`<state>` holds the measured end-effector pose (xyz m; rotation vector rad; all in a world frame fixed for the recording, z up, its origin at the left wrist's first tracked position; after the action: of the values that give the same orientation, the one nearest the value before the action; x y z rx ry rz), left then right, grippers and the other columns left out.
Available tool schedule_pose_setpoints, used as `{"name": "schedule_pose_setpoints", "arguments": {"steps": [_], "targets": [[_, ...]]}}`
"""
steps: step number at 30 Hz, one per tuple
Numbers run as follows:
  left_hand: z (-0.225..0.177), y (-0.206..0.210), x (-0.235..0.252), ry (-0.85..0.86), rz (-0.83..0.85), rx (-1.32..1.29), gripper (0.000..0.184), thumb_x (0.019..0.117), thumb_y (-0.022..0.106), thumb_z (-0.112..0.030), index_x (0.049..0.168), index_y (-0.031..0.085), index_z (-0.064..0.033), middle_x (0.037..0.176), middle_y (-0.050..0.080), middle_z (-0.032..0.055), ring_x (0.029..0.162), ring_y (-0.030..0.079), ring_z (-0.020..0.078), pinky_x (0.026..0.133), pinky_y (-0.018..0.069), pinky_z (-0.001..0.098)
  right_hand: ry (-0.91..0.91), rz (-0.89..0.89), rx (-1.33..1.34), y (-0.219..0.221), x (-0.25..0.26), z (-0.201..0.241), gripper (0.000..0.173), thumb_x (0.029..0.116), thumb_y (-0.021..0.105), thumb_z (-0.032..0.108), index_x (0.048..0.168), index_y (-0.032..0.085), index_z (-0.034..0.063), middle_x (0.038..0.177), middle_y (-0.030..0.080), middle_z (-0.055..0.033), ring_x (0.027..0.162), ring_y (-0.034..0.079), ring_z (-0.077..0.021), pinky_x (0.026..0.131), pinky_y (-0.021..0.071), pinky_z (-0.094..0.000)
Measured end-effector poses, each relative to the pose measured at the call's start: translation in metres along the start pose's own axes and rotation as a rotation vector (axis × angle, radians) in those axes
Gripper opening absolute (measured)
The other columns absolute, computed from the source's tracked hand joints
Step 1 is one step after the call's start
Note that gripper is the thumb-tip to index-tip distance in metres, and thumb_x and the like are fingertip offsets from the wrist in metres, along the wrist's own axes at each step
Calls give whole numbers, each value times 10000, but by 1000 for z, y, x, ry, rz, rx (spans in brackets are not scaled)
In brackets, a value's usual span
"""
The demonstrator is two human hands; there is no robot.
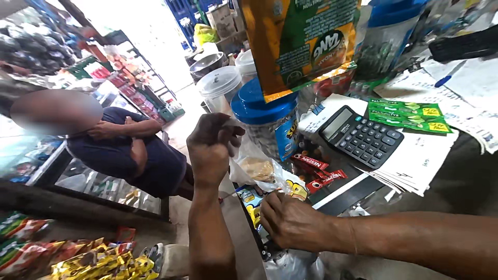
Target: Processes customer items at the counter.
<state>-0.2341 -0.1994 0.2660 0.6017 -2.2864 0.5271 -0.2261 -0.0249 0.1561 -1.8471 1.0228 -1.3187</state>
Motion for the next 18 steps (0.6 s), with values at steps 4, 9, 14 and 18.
{"name": "schedule_pose_setpoints", "arguments": {"steps": [4,9,14,18], "targets": [[-4,1,-5,-31,26,50,133,1002,579,-17,1122,627,-50,875,726,-4,620,661,52,510,546,180,56,-157,156,-21,-18,1,181,1003,488,54,947,657,17,900,663,-145,747,654,-290,571,539,-376],[-6,1,-18,-34,14,77,153,996,584,-18,1143,622,-21,881,708,1,635,662,53,537,567,191,307,-449,456,-65,-49,-17,192,1021,547,131,1147,663,46,1090,725,-149,967,708,-220,799,589,-297],[-13,-1,-29,24,4,140,226,924,596,38,1140,656,10,1014,703,10,778,664,22,684,575,181,265,-535,624,-53,-40,-55,201,1020,553,80,1173,669,22,1158,714,-141,1118,674,-161,979,549,-261],[-10,-13,-36,59,-35,225,178,926,629,3,1088,702,-4,1013,717,8,781,655,-2,671,559,152,219,-482,526,-25,-30,-76,199,977,601,80,1138,709,37,1150,718,-129,1091,678,-197,951,565,-313]]}}
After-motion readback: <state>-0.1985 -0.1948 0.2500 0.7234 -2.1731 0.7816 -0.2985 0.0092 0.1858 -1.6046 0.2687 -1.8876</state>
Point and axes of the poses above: each hand's wrist, its own x-axis towards the middle knuckle, its own y-axis out of the palm, z = x × y, the point moved 3 cm from there along x, towards the middle knuckle
